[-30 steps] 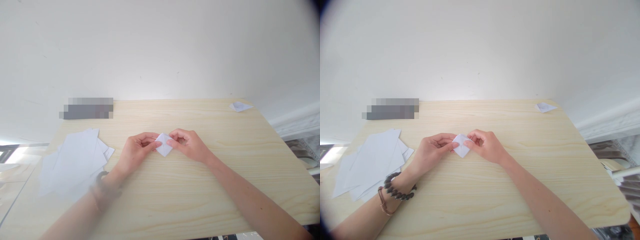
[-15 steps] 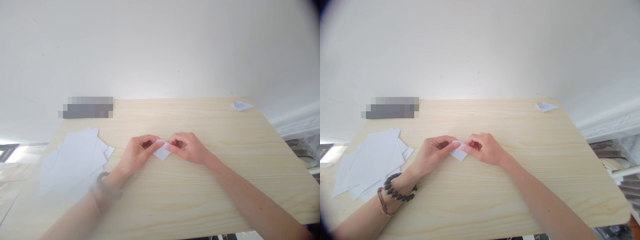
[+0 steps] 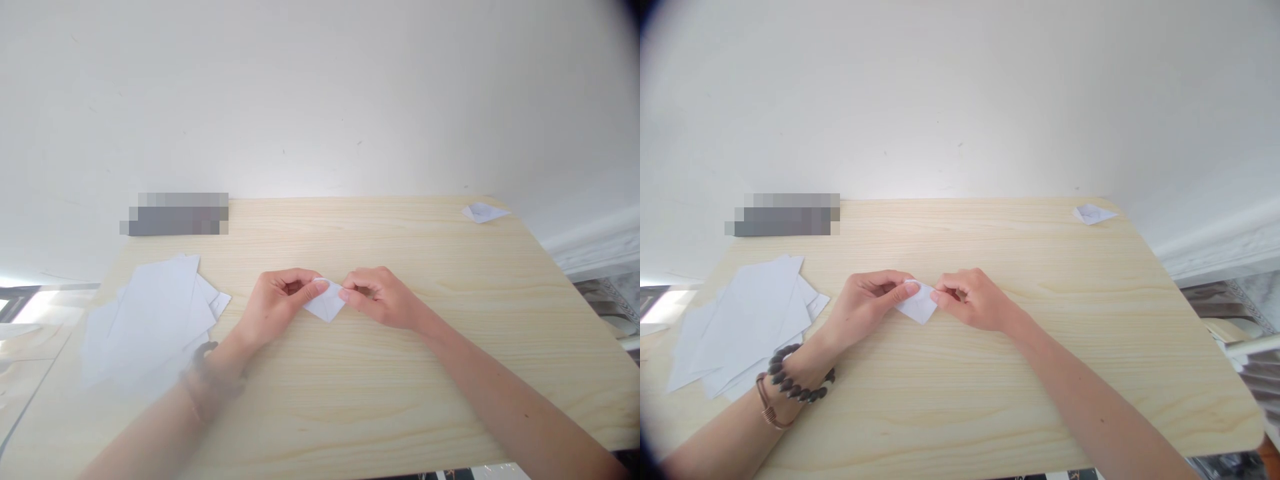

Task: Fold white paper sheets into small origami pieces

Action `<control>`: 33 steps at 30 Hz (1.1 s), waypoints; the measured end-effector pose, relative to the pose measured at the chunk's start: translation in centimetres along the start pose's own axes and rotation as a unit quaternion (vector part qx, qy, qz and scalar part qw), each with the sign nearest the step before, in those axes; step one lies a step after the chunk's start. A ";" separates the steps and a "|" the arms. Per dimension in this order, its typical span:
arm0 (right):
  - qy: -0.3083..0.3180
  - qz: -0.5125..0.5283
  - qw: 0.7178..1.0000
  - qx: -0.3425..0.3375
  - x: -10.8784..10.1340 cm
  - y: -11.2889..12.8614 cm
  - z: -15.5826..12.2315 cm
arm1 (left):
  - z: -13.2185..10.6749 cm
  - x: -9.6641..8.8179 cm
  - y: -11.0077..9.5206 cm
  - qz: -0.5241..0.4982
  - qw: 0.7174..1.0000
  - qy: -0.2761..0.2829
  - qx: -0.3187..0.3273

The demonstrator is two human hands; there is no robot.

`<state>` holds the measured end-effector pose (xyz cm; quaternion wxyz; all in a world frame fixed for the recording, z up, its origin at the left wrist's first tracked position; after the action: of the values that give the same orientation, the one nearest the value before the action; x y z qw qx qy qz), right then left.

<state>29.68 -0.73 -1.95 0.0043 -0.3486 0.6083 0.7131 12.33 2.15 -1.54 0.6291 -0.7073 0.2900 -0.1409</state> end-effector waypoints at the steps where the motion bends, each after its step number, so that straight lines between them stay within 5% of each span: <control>1: 0.000 0.001 1.000 0.001 0.0 0.0 0.0 | 0.0 0.0 0.0 -0.003 1.000 0.001 -0.004; 11: -0.024 0.029 0.999 0.022 -0.1 -0.4 -0.3 | -0.1 0.1 -0.2 0.024 0.998 0.054 -0.005; 20: 0.004 -0.016 1.000 -0.019 0.3 0.2 -0.1 | -0.4 0.3 0.1 0.067 0.996 0.066 -0.010; 28: 0.025 0.050 0.998 0.005 0.0 -0.1 -0.3 | -0.2 -0.3 0.3 0.064 0.992 0.098 -0.037; 33: 0.014 0.072 0.997 0.018 -0.2 0.0 -0.4 | -0.3 -0.7 0.1 0.062 0.989 0.135 0.006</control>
<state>30.08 -0.99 -1.88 -0.0495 -0.3139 0.6442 0.6958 11.61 2.31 -1.47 0.5958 -0.6589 0.4146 -0.1972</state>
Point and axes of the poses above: each hand's wrist, its own z-axis towards the middle knuckle, its own x-axis out of the palm, y = z × x, the point moved 3 cm from there along z, towards the middle knuckle, and after that the axes turned 6 degrees about y, right-handed, at the moved point
